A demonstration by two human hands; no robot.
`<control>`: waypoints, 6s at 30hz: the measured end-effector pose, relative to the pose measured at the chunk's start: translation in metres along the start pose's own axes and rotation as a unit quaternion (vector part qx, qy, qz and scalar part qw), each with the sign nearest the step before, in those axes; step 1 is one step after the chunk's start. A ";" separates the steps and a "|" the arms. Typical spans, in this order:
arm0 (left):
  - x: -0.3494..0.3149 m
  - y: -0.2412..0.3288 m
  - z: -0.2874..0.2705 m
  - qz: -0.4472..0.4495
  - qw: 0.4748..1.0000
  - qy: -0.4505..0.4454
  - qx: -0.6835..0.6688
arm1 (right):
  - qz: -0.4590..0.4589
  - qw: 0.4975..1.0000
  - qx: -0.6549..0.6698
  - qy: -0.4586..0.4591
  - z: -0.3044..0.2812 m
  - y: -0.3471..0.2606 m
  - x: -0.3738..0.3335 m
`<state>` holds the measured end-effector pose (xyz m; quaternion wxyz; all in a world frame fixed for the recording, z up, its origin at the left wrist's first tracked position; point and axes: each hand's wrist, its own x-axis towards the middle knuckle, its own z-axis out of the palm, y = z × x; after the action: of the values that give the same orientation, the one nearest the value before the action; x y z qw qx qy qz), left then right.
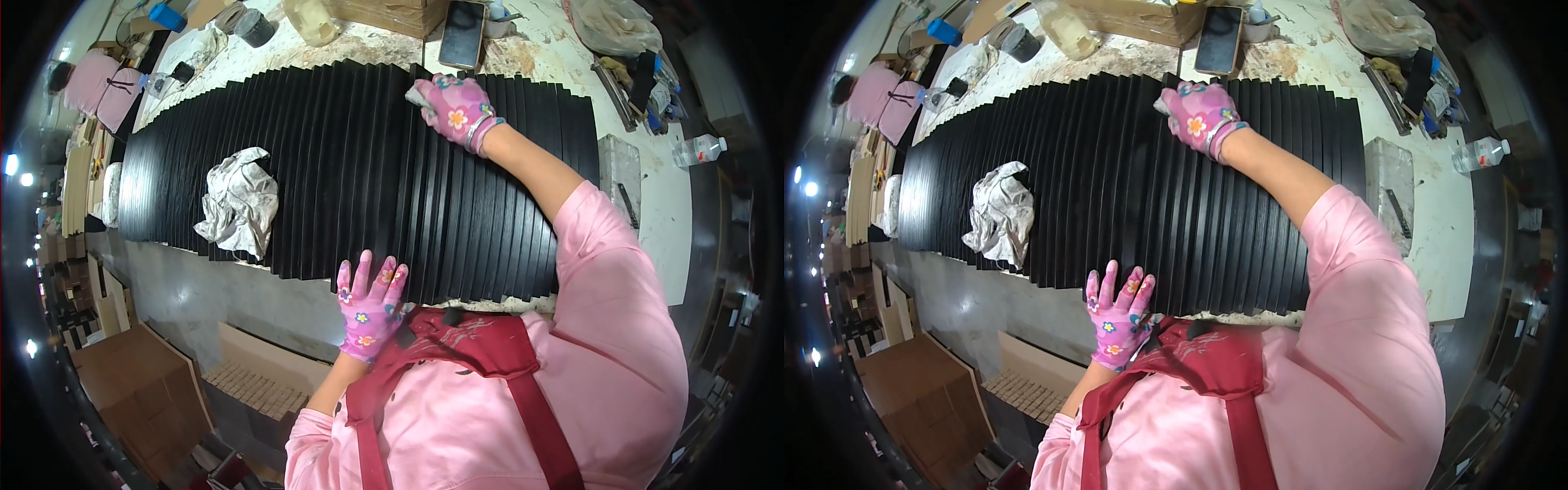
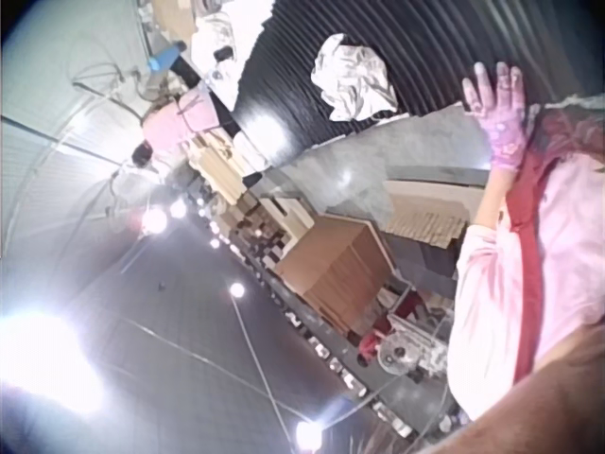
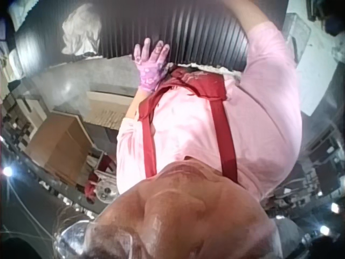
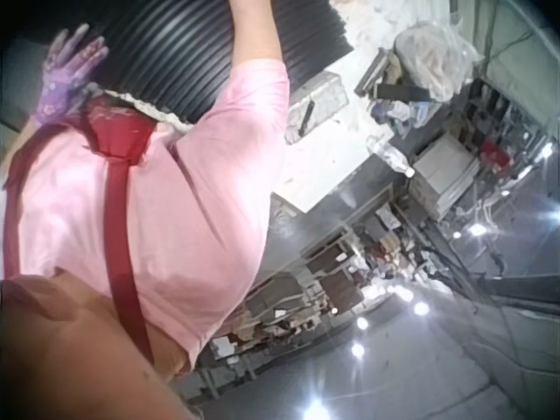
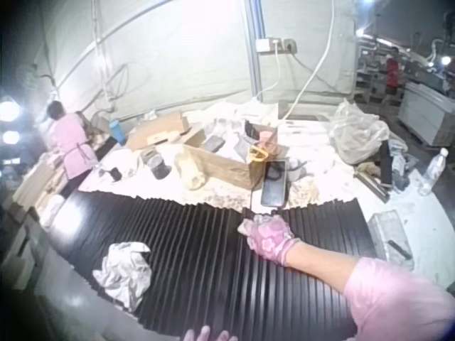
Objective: The person wipes a series of black grooved shutter slats with a cloth and applies a substance to individual small components from a container.
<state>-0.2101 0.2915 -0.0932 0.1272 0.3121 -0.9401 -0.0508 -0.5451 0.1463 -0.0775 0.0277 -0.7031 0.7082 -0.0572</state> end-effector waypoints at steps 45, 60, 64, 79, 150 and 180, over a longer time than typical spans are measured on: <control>0.095 -0.030 -0.060 0.245 0.952 -0.129 -0.129 | 0.306 0.934 -0.015 0.181 -0.016 0.155 -0.118; 0.194 -0.184 -0.041 0.124 0.985 -0.072 0.099 | 0.416 0.887 -0.018 0.198 -0.014 0.165 -0.093; 0.210 -0.172 -0.104 0.139 0.985 -0.018 0.098 | 0.229 0.971 -0.038 0.066 -0.003 0.054 -0.055; 0.073 -0.293 -0.043 -0.131 0.984 0.086 -0.080 | 0.054 0.991 0.041 0.114 -0.003 -0.032 -0.049; 0.238 -0.223 0.011 0.041 0.993 0.112 -0.020 | 0.436 0.857 0.054 0.267 -0.021 0.113 -0.187; 0.234 -0.238 0.017 0.026 0.992 0.114 0.037 | 0.170 0.958 0.216 0.078 0.015 -0.122 -0.220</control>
<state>-0.2590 -0.0392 -0.1025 0.2226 0.2959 -0.9286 0.0235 -0.4196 0.3648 -0.0867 0.1326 -0.5428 0.7882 -0.2579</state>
